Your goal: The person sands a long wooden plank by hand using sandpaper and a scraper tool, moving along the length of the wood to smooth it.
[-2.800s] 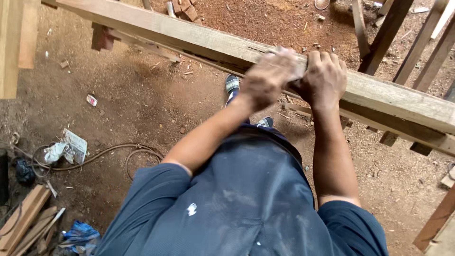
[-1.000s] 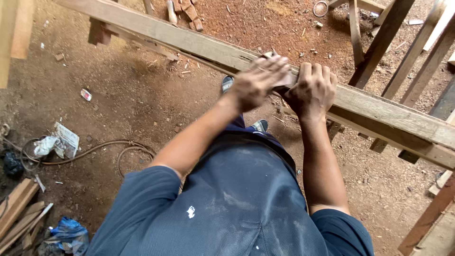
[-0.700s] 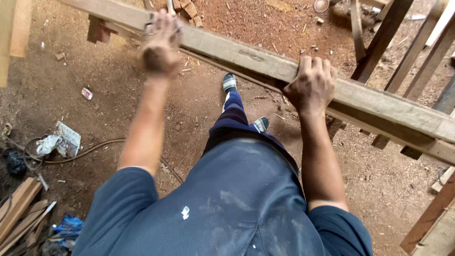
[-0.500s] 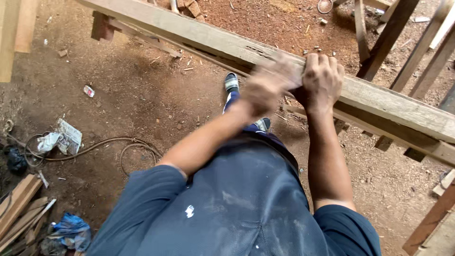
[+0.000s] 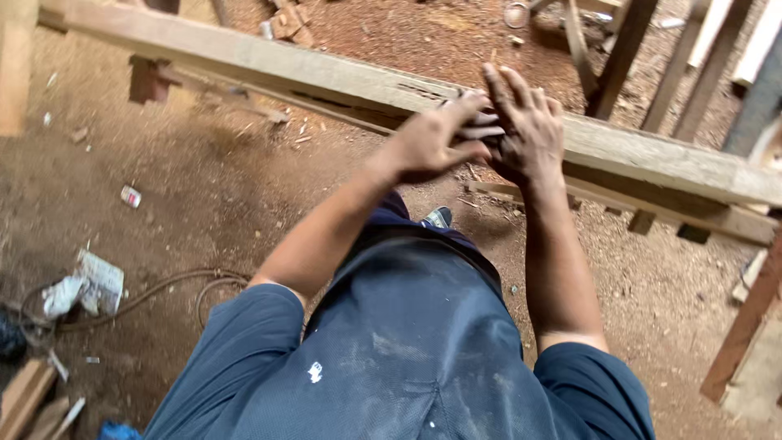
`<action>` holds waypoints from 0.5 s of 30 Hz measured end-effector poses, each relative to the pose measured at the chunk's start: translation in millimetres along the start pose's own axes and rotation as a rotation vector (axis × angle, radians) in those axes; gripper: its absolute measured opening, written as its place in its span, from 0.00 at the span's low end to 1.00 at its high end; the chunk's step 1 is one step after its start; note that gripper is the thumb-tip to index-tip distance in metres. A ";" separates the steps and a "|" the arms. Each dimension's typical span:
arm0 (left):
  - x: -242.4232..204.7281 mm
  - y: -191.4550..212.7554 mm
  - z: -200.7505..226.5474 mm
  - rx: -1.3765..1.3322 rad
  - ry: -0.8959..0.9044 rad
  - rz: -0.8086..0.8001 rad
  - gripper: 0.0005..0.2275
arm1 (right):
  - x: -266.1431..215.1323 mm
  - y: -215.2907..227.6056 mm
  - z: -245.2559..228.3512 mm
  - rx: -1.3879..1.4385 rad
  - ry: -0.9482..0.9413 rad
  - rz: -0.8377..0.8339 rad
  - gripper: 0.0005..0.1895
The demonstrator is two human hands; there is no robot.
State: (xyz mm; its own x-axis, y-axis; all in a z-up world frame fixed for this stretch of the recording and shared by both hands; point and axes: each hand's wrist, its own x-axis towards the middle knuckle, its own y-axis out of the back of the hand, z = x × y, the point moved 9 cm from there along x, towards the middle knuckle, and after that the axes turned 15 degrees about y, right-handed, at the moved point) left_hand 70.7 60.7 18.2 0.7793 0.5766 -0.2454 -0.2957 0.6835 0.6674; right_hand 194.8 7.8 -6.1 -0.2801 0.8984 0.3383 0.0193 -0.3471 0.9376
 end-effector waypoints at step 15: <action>6.6 67.7 -42.8 0.662 -0.085 0.117 0.35 | -42.0 29.0 3.5 0.415 -0.603 0.575 0.20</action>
State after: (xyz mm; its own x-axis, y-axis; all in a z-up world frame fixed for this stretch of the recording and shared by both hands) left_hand 32.1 129.9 31.6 0.8116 0.5744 -0.1068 -0.0012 0.1844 0.9828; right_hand 210.5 -39.0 7.2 0.4229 0.6464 0.6351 0.3743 -0.7629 0.5272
